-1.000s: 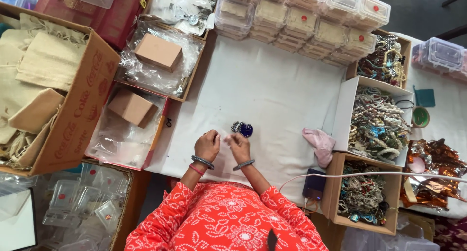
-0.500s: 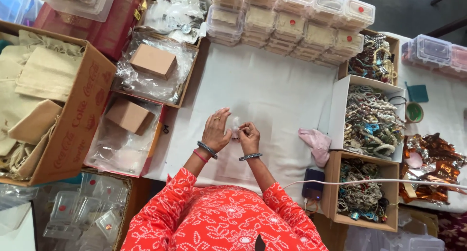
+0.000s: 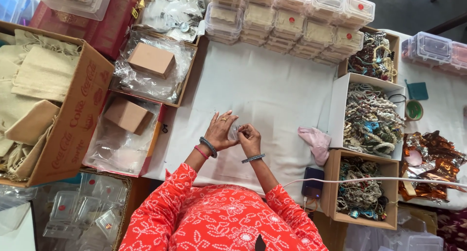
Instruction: The person places a beaded bracelet into a small plastic bag and then into a beige cloth pouch. They then wipe a clear plastic container with a pink cloth and place the pouch inside the container.
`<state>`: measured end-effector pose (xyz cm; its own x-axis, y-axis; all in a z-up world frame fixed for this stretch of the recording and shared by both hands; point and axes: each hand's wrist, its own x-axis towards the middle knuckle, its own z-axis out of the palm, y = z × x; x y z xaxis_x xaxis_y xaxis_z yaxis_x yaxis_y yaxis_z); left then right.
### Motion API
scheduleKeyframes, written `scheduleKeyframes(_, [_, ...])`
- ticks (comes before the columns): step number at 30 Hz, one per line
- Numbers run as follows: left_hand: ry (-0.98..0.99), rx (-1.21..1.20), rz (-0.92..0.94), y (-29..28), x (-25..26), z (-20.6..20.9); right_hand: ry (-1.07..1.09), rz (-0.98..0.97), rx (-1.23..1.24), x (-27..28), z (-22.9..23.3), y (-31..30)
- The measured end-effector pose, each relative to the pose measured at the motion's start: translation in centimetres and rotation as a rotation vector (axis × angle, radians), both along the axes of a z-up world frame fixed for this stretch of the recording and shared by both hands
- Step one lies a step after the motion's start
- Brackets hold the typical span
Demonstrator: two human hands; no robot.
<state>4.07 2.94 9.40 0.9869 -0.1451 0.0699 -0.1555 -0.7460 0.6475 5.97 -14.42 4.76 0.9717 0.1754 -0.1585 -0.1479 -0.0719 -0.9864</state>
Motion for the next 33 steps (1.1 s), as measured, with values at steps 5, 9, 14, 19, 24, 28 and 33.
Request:
scheduleKeyframes(5, [-0.040, -0.026, -0.001, 0.3, -0.5, -0.1, 0.082, -0.008, 0.025, -0.2, 1.2, 0.2])
scheduleKeyframes(9, [-0.078, -0.038, 0.010, 0.5, -1.1, -1.1, 0.093, 0.028, 0.043, -0.5, 1.1, 0.0])
scheduleKeyframes(14, [-0.153, -0.050, 0.115, 2.3, -2.1, -0.7, -0.065, -0.058, -0.212, 1.7, -1.2, -4.2])
scheduleKeyframes(19, [-0.130, -0.035, 0.224, 3.8, -3.5, -1.5, -0.195, -0.054, -0.773, 2.2, -4.5, -6.3])
scheduleKeyframes(24, [-0.104, -0.037, 0.255, 4.0, -4.7, -2.5, -0.113, 0.038, -0.951, 0.6, -1.2, -2.0])
scheduleKeyframes(28, [-0.066, -0.052, 0.266, 3.8, -5.3, -2.6, -0.199, 0.049, -1.014, -0.2, 0.8, 0.7])
scheduleKeyframes(33, [-0.068, -0.038, 0.259, 3.6, -5.8, -3.3, -0.457, 0.213, -1.089, -0.4, 1.3, 2.0])
